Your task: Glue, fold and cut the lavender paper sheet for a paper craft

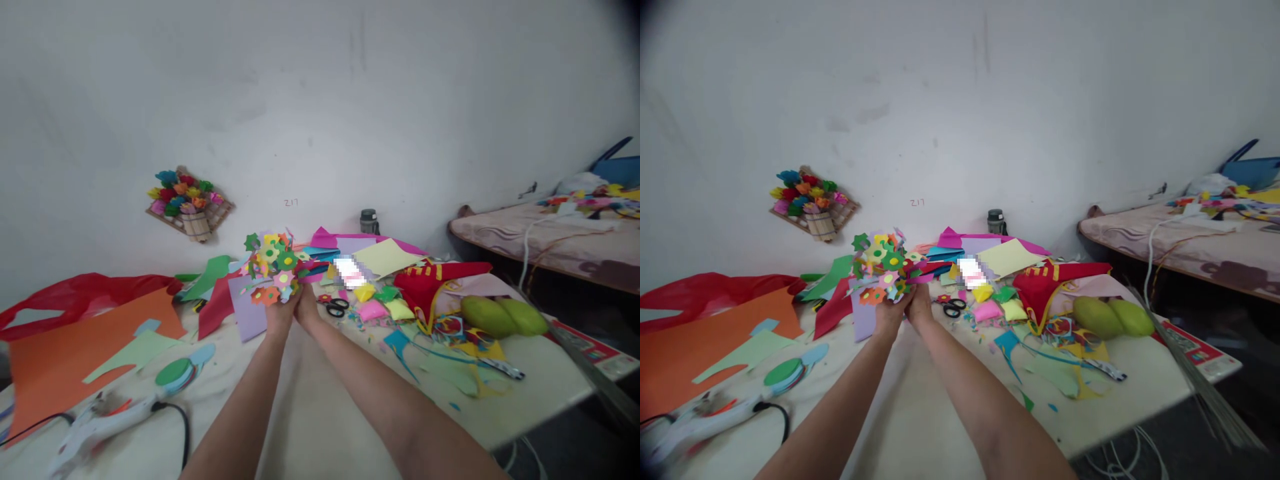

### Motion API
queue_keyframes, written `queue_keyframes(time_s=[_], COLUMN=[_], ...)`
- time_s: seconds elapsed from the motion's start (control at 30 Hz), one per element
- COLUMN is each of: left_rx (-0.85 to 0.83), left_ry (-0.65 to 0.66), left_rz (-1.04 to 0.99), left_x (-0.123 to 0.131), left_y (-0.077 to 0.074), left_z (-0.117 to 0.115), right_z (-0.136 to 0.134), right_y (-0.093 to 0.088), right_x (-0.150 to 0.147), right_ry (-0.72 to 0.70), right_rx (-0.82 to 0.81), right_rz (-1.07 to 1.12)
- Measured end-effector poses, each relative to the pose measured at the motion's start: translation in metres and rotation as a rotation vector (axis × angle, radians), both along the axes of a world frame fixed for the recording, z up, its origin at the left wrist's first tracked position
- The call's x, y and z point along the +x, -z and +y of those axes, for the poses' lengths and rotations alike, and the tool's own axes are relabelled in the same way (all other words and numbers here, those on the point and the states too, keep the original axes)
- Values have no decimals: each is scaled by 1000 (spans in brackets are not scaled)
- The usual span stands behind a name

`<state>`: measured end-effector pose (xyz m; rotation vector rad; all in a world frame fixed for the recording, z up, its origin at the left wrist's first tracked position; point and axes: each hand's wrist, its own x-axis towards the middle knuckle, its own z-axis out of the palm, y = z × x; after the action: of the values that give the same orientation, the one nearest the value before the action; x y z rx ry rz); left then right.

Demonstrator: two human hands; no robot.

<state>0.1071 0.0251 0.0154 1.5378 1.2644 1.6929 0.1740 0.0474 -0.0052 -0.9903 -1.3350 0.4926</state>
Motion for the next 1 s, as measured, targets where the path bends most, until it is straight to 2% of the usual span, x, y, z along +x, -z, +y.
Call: queue_keyframes(time_s=[0.07, 0.17, 0.27, 0.37, 0.47, 0.6, 0.7, 0.8, 1.0], left_rx=[-13, 21, 41, 18, -35, -99, -117, -110, -131], left_ry=[-26, 0, 37, 136, 210, 219, 190, 162, 102], left_rz=[-48, -128, -216, -268, -285, -279, -226, -146, 42], left_x=[-2, -4, -4, -2, 0, -3, -8, -14, -26], left_y=[-1, -6, -13, -16, -10, 6, 15, 18, 26], left_z=[2, 6, 9, 12, 14, 18, 22, 23, 25], right_z=[-1, -1, -2, -4, -4, 6, 20, 34, 65], right_y=[3, 8, 8, 3, -3, -5, -3, -3, -11], right_x=[1, 4, 7, 10, 12, 17, 20, 20, 15], right_ry=[64, 108, 123, 132, 137, 191, 190, 105, 21], right_rx=[57, 71, 13, -55, -86, -164, -224, -279, -355], right_rz=[-58, -119, -162, -166, -136, -96, 14, 216, 517])
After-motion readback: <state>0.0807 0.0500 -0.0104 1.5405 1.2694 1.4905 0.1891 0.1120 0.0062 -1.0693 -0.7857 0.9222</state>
